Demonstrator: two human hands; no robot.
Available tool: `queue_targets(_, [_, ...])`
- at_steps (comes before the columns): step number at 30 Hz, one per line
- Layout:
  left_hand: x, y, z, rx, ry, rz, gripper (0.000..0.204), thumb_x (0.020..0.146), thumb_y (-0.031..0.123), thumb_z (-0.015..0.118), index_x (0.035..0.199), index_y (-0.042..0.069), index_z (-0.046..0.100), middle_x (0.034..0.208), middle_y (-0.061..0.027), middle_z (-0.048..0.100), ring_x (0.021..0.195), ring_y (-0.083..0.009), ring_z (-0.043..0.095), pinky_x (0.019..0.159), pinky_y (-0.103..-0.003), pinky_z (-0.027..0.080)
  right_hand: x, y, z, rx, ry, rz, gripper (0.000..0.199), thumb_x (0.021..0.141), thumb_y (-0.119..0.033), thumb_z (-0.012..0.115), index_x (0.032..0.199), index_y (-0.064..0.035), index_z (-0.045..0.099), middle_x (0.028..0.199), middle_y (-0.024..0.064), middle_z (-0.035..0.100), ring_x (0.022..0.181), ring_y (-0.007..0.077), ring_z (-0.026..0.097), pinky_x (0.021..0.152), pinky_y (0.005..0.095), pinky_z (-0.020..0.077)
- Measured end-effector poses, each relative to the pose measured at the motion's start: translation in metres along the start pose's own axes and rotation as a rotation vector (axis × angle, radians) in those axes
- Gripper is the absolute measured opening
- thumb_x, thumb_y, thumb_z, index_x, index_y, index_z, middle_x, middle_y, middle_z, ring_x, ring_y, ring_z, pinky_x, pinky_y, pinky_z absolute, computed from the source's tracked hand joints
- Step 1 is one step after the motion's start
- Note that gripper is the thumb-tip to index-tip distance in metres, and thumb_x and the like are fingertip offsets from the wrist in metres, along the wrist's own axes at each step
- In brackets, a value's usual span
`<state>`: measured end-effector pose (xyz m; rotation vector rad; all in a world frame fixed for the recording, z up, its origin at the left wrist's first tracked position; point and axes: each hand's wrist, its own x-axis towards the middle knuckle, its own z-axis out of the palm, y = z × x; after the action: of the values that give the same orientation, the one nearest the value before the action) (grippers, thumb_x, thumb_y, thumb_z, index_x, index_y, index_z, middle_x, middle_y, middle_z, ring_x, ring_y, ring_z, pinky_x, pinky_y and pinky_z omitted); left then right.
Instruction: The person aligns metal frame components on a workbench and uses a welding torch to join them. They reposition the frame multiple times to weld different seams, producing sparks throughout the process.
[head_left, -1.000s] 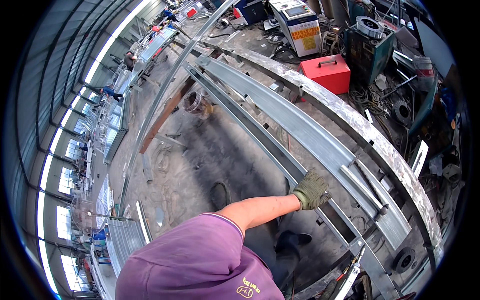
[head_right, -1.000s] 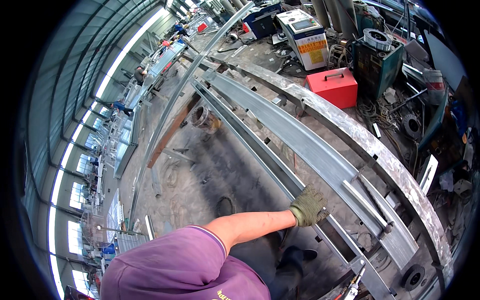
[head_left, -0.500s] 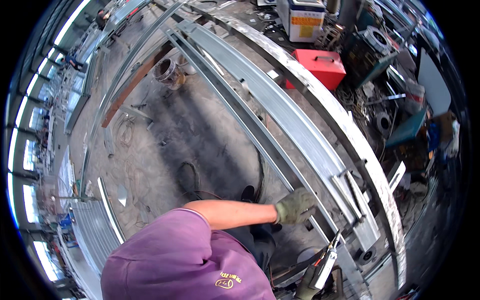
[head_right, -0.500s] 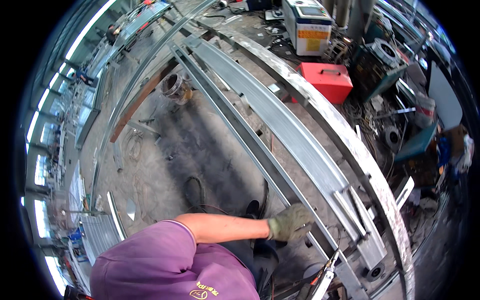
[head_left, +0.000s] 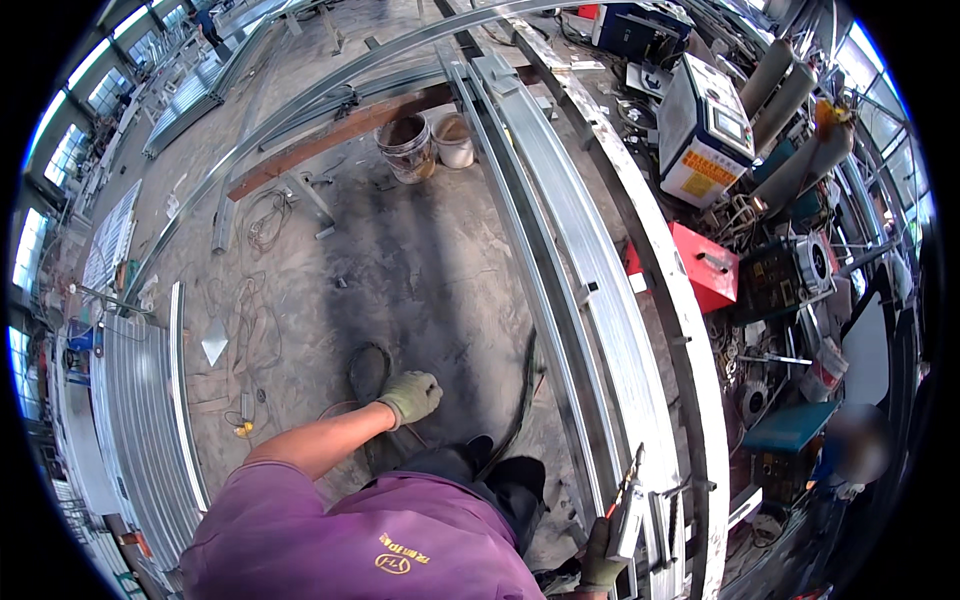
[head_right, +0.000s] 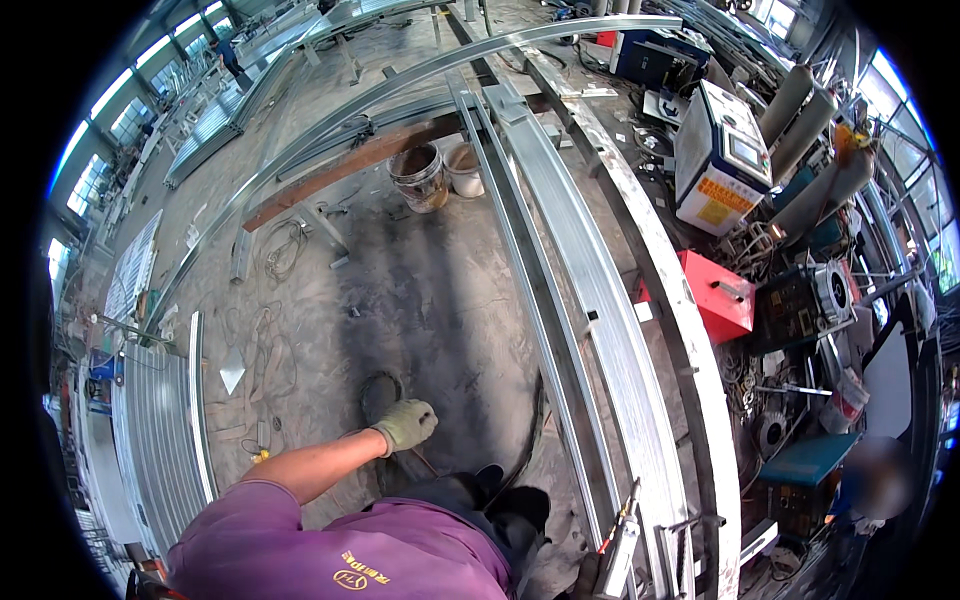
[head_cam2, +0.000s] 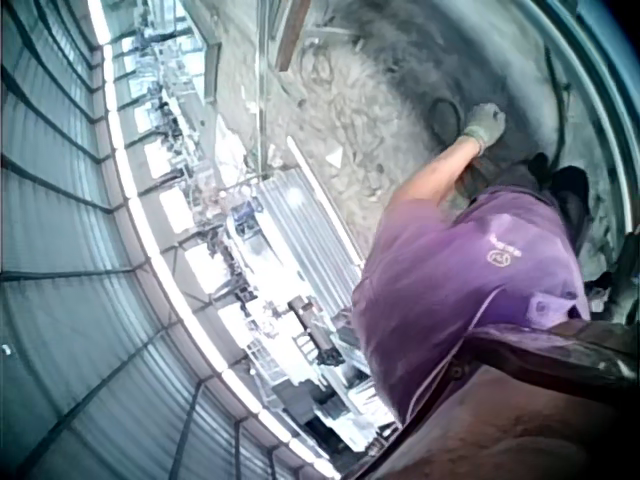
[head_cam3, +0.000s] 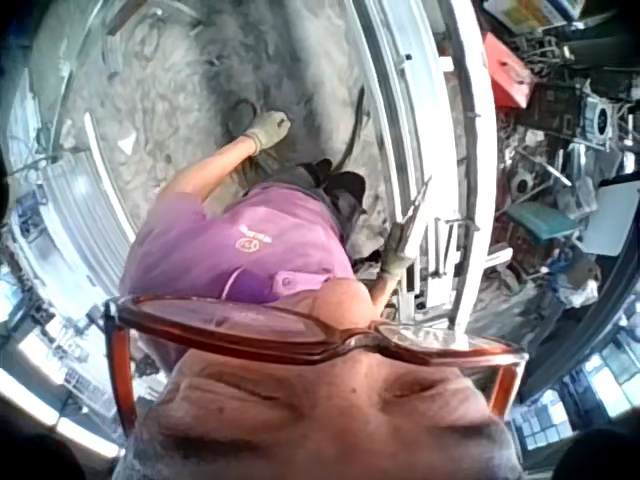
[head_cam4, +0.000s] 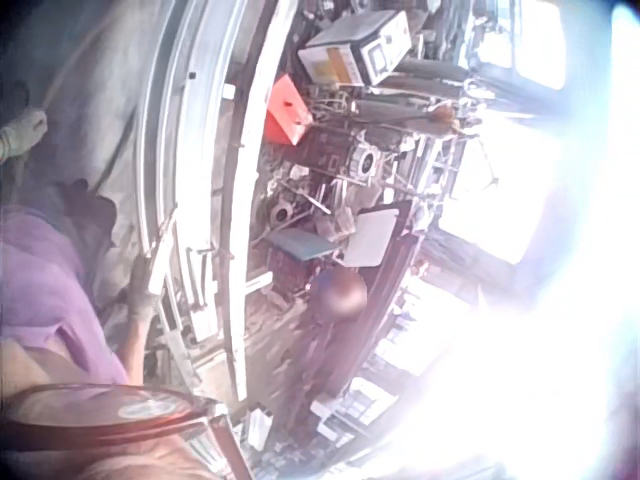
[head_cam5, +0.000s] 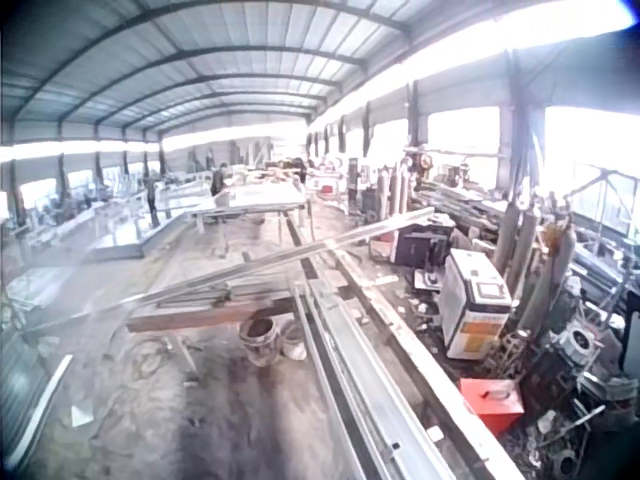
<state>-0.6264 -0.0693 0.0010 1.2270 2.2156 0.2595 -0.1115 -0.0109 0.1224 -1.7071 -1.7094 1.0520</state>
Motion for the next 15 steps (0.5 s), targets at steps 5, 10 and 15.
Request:
queue_targets(5, [0.020, 0.028, -0.056, -0.253, 0.073, 0.070, 0.027, 0.105, 0.031, 0.071, 0.109, 0.007, 0.082, 0.110, -0.0215, 0.082, 0.107, -0.0441, 0.077, 0.094, -0.055, 0.059, 0.073, -0.039, 0.047, -0.025, 0.013, -0.093, 0.022, 0.105, -0.010, 0.076, 0.125, 0.0018, 0.076, 0.093, 0.0036, 0.070, 0.080, 0.0157, 0.064, 0.071, 0.0362, 0.0536])
queue_targets(10, [0.044, 0.010, -0.078, -0.229, -0.032, 0.107, 0.034, 0.104, 0.035, 0.071, 0.116, 0.006, 0.083, 0.115, -0.0213, 0.082, 0.111, -0.0428, 0.077, 0.098, -0.052, 0.059, 0.154, -0.115, 0.103, -0.131, -0.066, -0.227, 0.010, 0.104, -0.009, 0.078, 0.097, -0.0029, 0.076, 0.082, 0.0049, 0.068, 0.075, 0.0180, 0.065, 0.068, 0.0396, 0.0527])
queue_targets(15, [0.062, -0.144, -0.075, -0.263, -0.203, -0.390, 0.047, 0.101, 0.044, 0.068, 0.120, 0.003, 0.082, 0.116, -0.0239, 0.082, 0.112, -0.0456, 0.077, 0.098, -0.052, 0.059, 0.255, -0.160, 0.181, -0.221, -0.203, -0.278, 0.014, 0.098, -0.016, 0.086, 0.096, -0.0046, 0.077, 0.078, 0.0102, 0.074, 0.070, 0.0277, 0.074, 0.068, 0.0424, 0.0587])
